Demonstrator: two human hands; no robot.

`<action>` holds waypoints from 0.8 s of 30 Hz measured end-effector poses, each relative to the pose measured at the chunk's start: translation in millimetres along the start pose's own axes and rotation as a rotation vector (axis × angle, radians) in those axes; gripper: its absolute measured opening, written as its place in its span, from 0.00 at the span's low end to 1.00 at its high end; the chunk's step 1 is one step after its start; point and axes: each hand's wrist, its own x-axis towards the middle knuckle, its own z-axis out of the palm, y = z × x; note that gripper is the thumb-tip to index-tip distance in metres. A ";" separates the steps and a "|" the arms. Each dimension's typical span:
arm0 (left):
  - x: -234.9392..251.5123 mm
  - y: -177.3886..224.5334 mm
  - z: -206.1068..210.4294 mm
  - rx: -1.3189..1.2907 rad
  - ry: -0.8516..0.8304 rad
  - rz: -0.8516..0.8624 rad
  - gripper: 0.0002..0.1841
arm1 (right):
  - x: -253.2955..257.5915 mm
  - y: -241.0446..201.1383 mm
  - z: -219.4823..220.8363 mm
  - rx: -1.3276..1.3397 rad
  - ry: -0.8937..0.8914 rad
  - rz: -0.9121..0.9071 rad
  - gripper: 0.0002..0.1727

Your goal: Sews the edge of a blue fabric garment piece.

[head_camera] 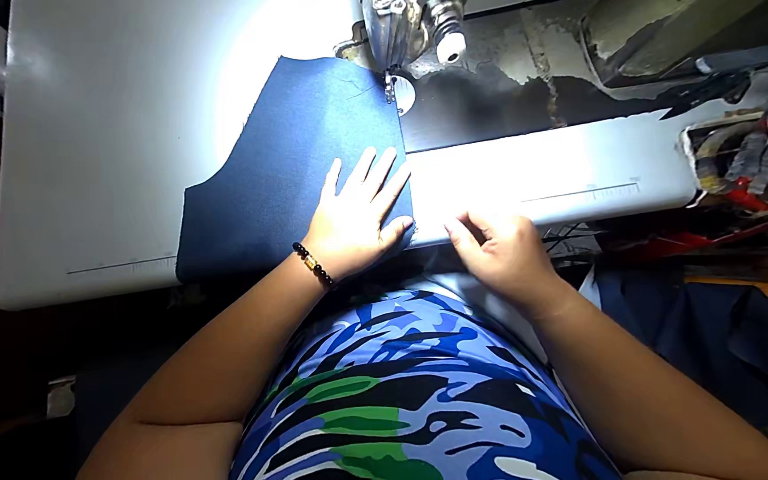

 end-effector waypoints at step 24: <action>-13.3 4.9 4.7 -0.064 0.117 0.028 0.28 | 5.0 9.1 20.4 -0.195 -0.056 -0.247 0.18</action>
